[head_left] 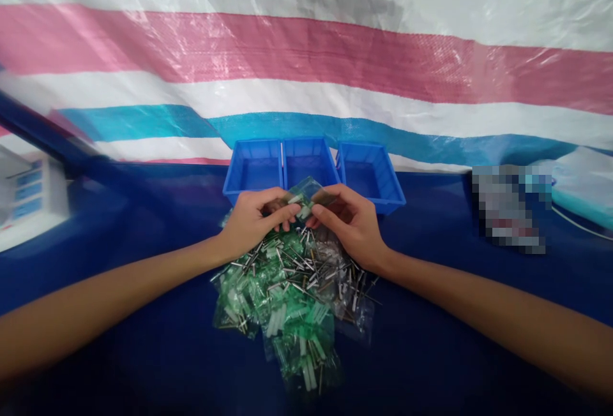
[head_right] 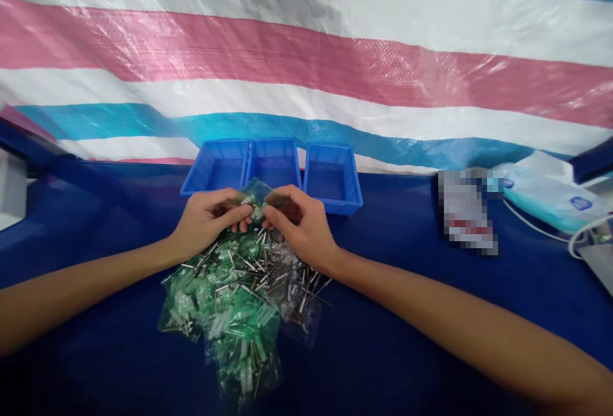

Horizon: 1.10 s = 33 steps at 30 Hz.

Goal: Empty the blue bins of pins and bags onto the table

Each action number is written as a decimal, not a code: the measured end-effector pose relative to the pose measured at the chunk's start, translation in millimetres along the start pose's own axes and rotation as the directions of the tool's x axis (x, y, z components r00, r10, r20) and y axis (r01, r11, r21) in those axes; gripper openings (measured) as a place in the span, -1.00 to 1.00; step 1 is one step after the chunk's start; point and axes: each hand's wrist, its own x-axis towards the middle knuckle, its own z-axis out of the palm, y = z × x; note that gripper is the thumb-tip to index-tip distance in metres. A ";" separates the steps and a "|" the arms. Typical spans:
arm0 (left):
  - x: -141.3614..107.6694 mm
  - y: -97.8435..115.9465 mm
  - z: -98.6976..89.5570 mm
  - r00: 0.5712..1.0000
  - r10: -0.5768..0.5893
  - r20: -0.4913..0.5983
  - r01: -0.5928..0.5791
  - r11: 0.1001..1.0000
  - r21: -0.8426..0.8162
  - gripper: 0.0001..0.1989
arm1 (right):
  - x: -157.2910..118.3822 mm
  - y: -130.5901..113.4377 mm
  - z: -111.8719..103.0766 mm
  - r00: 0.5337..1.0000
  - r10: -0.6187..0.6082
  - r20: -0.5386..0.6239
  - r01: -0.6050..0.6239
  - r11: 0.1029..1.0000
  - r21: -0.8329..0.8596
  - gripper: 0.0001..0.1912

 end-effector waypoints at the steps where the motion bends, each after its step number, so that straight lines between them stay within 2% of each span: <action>1: -0.1 -0.1 0.0 1.000 0.000 0.003 0.000 1.000 0.002 -0.84 | 0.3 -0.1 -0.1 1.000 0.002 0.005 -0.002 1.000 0.001 -0.87; 13: -1.2 -1.3 0.8 1.000 -0.006 -0.020 0.006 1.000 -0.013 -0.85 | 0.7 2.9 -1.8 0.994 0.016 0.111 -0.001 0.991 -0.133 -0.86; 20: -0.8 -2.5 1.1 1.000 -0.018 -0.011 0.018 1.000 0.000 -0.84 | 1.0 0.8 -1.1 0.998 -0.010 0.061 0.016 0.994 -0.112 -0.90; 33: -0.6 -1.7 1.3 1.000 0.006 0.029 -0.007 0.998 0.060 -0.81 | 2.0 3.6 -1.2 0.998 -0.022 0.062 0.028 0.996 -0.084 -0.92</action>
